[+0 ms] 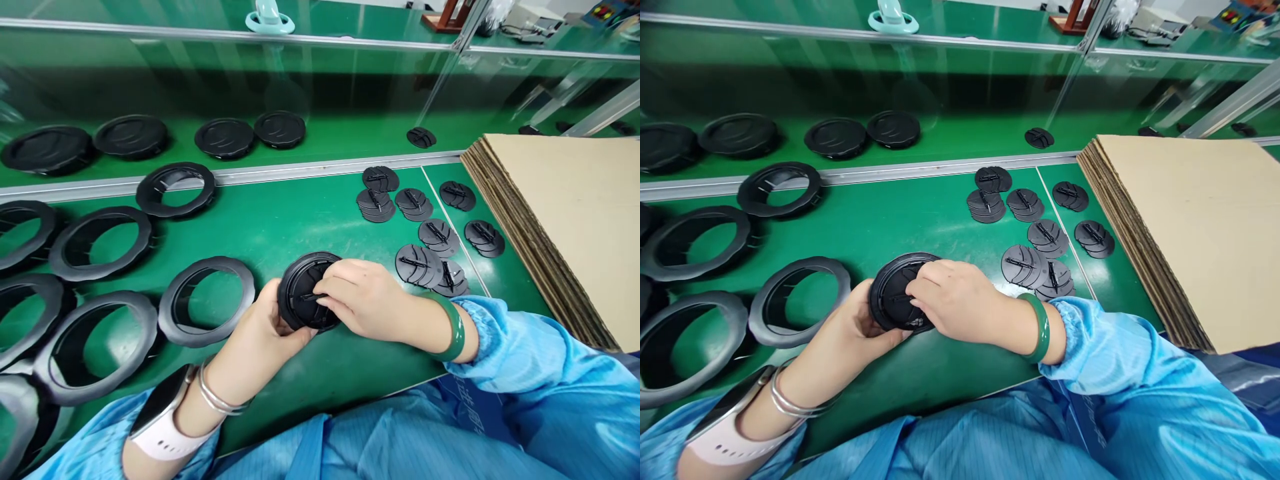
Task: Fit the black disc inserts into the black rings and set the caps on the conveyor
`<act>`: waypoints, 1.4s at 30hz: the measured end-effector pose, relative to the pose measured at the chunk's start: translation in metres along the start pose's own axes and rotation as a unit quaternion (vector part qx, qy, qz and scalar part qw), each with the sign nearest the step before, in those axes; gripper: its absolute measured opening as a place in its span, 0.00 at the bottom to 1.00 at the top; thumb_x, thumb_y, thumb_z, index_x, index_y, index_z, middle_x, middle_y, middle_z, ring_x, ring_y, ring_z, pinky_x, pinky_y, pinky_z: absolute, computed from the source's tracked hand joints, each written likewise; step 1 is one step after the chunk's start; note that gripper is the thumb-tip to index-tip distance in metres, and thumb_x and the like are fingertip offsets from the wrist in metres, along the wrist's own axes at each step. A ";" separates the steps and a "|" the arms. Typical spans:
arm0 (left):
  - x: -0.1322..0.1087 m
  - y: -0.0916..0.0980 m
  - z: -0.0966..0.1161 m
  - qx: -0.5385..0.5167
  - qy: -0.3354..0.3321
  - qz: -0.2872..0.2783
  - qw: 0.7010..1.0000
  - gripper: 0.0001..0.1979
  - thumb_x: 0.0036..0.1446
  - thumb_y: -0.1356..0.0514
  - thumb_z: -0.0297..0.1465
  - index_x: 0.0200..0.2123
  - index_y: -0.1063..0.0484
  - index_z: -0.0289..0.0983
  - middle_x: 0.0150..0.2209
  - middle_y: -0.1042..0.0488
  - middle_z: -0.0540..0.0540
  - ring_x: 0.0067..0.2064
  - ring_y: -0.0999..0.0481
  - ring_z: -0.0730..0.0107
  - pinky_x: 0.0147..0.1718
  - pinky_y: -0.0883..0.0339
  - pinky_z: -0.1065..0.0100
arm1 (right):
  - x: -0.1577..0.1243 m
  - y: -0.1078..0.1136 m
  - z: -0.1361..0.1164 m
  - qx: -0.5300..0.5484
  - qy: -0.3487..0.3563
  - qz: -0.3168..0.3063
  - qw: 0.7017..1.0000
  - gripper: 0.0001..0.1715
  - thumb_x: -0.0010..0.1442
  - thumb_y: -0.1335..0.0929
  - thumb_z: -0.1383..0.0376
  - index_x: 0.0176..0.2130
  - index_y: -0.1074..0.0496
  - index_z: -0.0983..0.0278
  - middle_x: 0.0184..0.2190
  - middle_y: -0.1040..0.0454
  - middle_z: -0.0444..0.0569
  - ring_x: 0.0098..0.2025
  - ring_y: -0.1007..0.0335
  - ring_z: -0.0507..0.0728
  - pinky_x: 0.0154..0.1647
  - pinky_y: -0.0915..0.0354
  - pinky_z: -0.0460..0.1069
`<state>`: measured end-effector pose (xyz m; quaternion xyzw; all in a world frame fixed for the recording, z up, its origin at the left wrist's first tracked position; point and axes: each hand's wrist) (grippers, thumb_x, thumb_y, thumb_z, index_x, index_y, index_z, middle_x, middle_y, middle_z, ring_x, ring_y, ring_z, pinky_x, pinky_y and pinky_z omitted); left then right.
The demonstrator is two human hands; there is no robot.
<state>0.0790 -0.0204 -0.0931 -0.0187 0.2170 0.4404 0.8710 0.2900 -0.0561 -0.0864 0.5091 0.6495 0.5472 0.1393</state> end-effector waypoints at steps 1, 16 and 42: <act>-0.001 0.000 0.000 0.011 -0.004 0.002 1.000 0.30 0.46 0.30 0.35 0.51 0.38 0.39 0.46 0.25 0.45 0.44 0.21 0.56 0.38 0.23 0.59 | 0.000 0.000 -0.001 -0.011 0.003 0.006 1.000 0.10 0.69 0.36 0.67 0.46 0.27 0.67 0.39 0.25 0.53 0.41 0.31 0.58 0.43 0.31 0.52; 0.002 0.000 -0.002 -0.034 -0.027 0.038 0.998 0.30 0.44 0.29 0.34 0.49 0.39 0.39 0.44 0.24 0.47 0.43 0.20 0.59 0.39 0.23 0.60 | 0.003 0.009 -0.008 0.010 -0.069 0.129 0.989 0.19 0.70 0.36 0.63 0.57 0.31 0.65 0.48 0.28 0.56 0.49 0.34 0.62 0.51 0.34 0.59; -0.004 0.001 0.005 0.101 -0.119 0.043 0.987 0.18 0.62 0.40 0.39 0.52 0.34 0.38 0.48 0.26 0.45 0.50 0.26 0.58 0.49 0.33 0.59 | 0.009 -0.003 0.004 0.469 -0.283 -0.041 0.836 0.28 0.52 0.22 0.59 0.49 0.31 0.61 0.46 0.25 0.46 0.48 0.29 0.59 0.50 0.34 0.53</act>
Point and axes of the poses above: each hand's wrist, its own x-axis towards the middle knuckle, its own y-axis out of the back of the hand, z = x × y
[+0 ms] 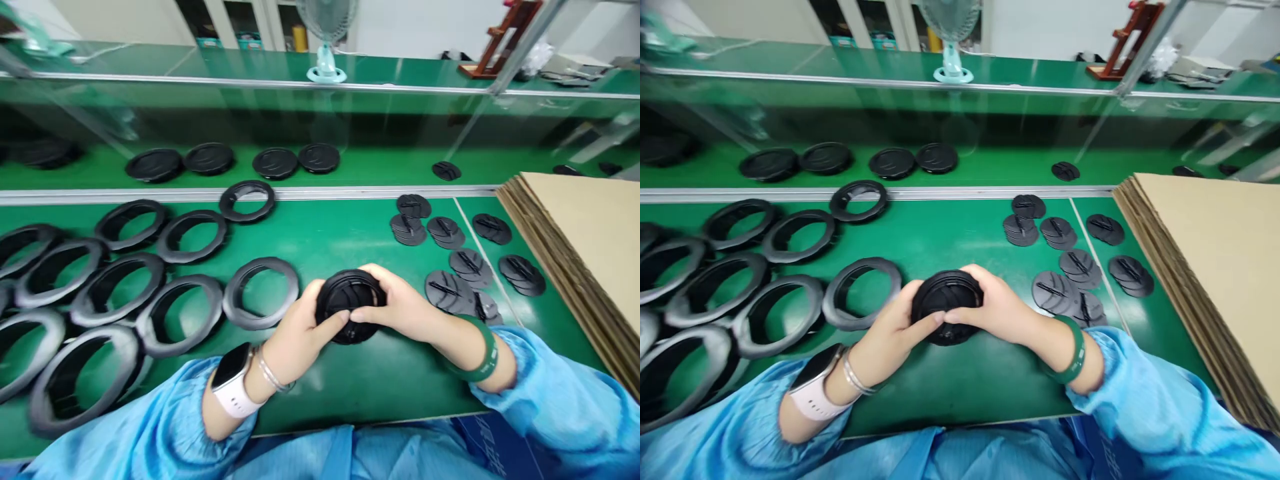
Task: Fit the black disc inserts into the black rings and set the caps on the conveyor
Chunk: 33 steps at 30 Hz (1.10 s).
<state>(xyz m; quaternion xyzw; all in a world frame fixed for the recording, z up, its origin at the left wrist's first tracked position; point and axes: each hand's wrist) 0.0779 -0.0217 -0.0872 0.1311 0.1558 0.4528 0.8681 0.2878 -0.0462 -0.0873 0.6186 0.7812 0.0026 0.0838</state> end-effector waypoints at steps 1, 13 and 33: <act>0.000 0.000 0.000 -0.007 0.000 -0.003 1.000 0.18 0.62 0.40 0.39 0.51 0.34 0.38 0.48 0.25 0.45 0.50 0.26 0.57 0.49 0.33 0.59 | -0.001 0.000 0.000 -0.010 -0.007 -0.003 1.000 0.30 0.50 0.22 0.60 0.50 0.30 0.61 0.46 0.24 0.46 0.49 0.29 0.60 0.51 0.34 0.54; -0.017 0.005 0.015 0.003 -0.001 -0.025 1.000 0.30 0.60 0.38 0.45 0.60 0.40 0.37 0.46 0.20 0.42 0.41 0.19 0.59 0.39 0.26 0.61 | 0.006 0.005 0.009 0.138 -0.070 0.068 0.986 0.28 0.44 0.18 0.60 0.44 0.25 0.61 0.41 0.20 0.47 0.43 0.25 0.58 0.45 0.29 0.50; -0.018 0.032 0.004 0.561 -0.377 -0.100 0.730 0.05 0.63 0.40 0.25 0.33 0.26 0.36 0.38 0.20 0.40 0.53 0.25 0.54 0.55 0.37 0.53 | 0.024 0.029 0.024 0.403 -0.062 0.149 0.901 0.14 0.63 0.31 0.53 0.45 0.22 0.56 0.47 0.19 0.45 0.54 0.24 0.60 0.57 0.28 0.57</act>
Point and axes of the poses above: each hand's wrist, its own x-axis towards the middle knuckle, its own y-axis out of the back of the hand, z = x × y
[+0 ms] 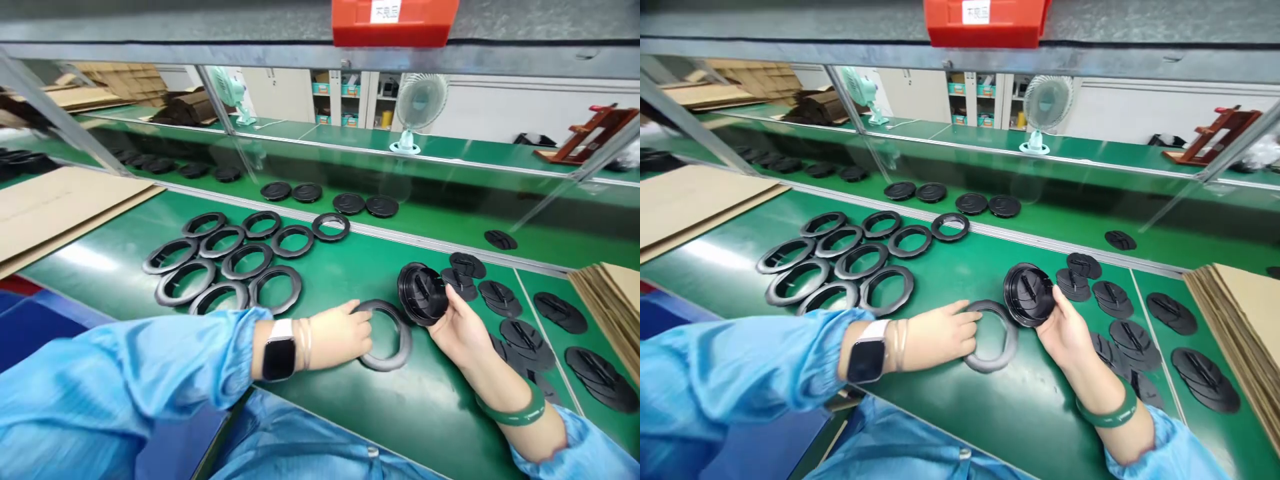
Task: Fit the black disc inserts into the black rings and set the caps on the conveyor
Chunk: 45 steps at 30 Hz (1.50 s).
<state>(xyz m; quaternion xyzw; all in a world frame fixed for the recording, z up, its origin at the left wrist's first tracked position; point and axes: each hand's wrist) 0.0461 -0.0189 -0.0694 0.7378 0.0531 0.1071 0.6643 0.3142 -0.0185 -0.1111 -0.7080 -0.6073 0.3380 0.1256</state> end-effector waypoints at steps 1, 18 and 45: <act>0.004 -0.001 -0.004 0.006 -0.020 0.003 1.000 0.06 0.63 0.41 0.25 0.33 0.26 0.36 0.38 0.20 0.41 0.54 0.25 0.55 0.54 0.36 0.55 | 0.001 0.001 0.000 0.001 -0.005 0.000 1.000 0.14 0.63 0.31 0.54 0.45 0.22 0.56 0.47 0.19 0.45 0.53 0.24 0.59 0.57 0.28 0.56; 0.023 -0.002 0.029 -0.631 0.238 -0.004 0.738 0.12 0.52 0.31 0.38 0.36 0.25 0.37 0.36 0.20 0.47 0.37 0.22 0.65 0.38 0.29 0.67 | -0.010 -0.012 -0.008 -0.018 0.029 -0.040 0.999 0.16 0.59 0.27 0.55 0.43 0.23 0.61 0.43 0.19 0.51 0.51 0.24 0.62 0.51 0.27 0.58; 0.021 -0.043 0.005 -0.767 0.293 -0.028 0.570 0.13 0.43 0.33 0.29 0.36 0.26 0.36 0.37 0.21 0.47 0.41 0.22 0.59 0.43 0.29 0.61 | 0.059 0.004 -0.102 -0.830 0.165 0.109 0.521 0.09 0.59 0.28 0.69 0.42 0.20 0.65 0.35 0.20 0.53 0.43 0.25 0.63 0.51 0.32 0.56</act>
Point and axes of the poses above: each hand's wrist, its own x-axis towards the middle knuckle, its own y-axis out of the back of the hand, z = x × y
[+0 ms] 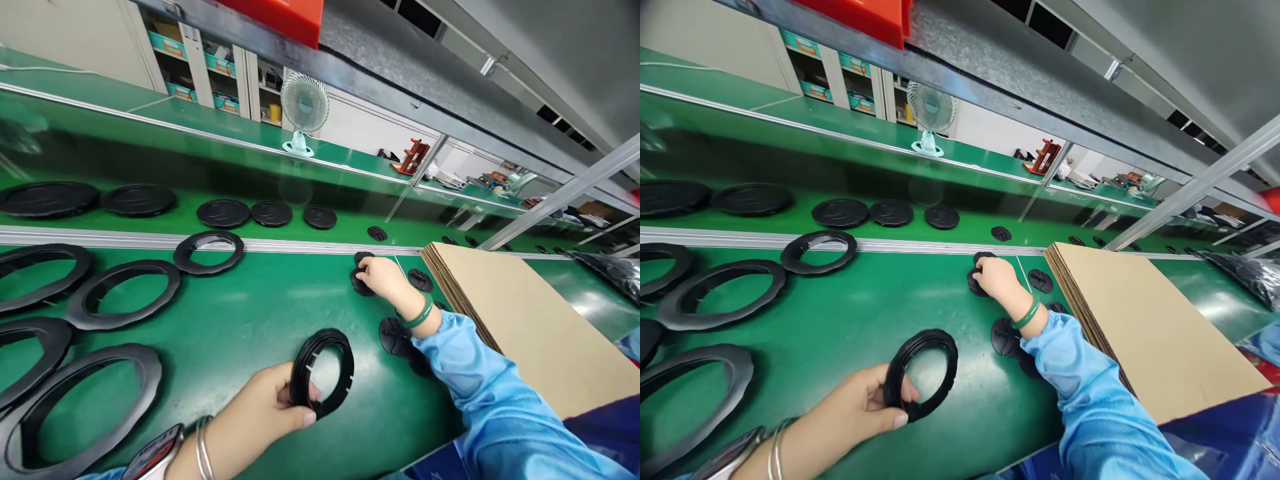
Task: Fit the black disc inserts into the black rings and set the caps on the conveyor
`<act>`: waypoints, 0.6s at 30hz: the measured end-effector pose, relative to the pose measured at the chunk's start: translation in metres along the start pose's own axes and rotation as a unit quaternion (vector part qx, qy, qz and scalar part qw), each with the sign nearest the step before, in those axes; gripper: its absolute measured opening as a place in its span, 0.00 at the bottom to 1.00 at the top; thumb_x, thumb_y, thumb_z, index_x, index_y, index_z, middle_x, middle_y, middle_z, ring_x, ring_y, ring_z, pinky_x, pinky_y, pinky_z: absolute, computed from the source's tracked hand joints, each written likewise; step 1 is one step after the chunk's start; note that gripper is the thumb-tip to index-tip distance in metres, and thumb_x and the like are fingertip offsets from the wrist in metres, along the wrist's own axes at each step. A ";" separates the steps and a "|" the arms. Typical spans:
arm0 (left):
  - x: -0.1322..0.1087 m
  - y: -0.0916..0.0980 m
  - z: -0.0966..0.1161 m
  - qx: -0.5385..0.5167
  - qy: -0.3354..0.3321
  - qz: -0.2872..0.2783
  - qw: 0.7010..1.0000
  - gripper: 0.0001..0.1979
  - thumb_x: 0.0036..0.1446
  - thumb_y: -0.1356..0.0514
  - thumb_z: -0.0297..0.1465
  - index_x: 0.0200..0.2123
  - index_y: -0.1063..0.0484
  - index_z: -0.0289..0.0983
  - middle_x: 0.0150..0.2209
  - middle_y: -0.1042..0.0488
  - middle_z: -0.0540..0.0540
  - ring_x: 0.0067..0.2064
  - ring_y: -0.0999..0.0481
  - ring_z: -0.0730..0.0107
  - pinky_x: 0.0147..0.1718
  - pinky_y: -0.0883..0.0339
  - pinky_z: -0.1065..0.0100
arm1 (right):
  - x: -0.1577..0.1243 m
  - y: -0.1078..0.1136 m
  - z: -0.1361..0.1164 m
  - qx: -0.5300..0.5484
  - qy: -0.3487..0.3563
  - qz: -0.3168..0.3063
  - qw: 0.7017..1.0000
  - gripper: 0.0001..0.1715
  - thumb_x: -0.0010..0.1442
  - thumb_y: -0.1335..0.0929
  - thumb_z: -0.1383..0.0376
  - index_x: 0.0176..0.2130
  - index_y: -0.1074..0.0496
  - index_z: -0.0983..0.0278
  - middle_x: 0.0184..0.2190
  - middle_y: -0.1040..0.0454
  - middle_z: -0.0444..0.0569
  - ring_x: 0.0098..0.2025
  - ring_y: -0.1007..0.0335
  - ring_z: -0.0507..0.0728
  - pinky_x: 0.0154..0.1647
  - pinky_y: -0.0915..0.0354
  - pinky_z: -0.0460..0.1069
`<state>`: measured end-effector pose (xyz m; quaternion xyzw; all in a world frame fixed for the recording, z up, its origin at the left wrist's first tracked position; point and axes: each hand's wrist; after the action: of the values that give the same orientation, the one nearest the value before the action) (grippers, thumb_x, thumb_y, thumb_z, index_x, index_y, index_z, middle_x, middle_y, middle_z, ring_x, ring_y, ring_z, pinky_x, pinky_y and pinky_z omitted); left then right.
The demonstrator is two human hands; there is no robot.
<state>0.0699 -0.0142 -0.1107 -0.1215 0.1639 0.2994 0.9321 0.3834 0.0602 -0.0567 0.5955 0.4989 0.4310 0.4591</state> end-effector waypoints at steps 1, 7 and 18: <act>0.000 0.001 0.000 0.002 -0.006 0.007 1.000 0.13 0.44 0.33 0.30 0.36 0.26 0.36 0.37 0.21 0.47 0.41 0.22 0.58 0.43 0.28 0.61 | -0.015 -0.003 -0.003 0.003 0.015 -0.002 1.000 0.12 0.59 0.28 0.71 0.44 0.20 0.64 0.39 0.20 0.53 0.45 0.26 0.63 0.53 0.33 0.56; 0.000 0.004 0.007 0.017 -0.034 0.099 0.994 0.18 0.44 0.31 0.33 0.39 0.31 0.37 0.39 0.21 0.45 0.41 0.21 0.58 0.45 0.27 0.57 | -0.071 -0.025 -0.032 0.083 0.115 -0.008 0.990 0.22 0.59 0.29 0.76 0.51 0.22 0.60 0.45 0.21 0.48 0.49 0.29 0.57 0.55 0.35 0.51; -0.006 0.006 0.023 0.034 -0.015 0.116 0.993 0.16 0.44 0.31 0.34 0.36 0.28 0.36 0.38 0.20 0.43 0.40 0.20 0.61 0.43 0.25 0.59 | -0.074 -0.045 -0.017 0.185 0.060 0.086 0.977 0.04 0.56 0.24 0.71 0.33 0.19 0.63 0.34 0.24 0.48 0.41 0.31 0.59 0.48 0.35 0.56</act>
<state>0.0674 -0.0055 -0.0882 -0.0656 0.1732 0.4016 0.8969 0.3488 -0.0071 -0.1011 0.6840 0.5436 0.4037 0.2715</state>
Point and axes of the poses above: each hand's wrist, its own x-axis towards the middle knuckle, its own y-axis out of the back of the hand, z = x × y
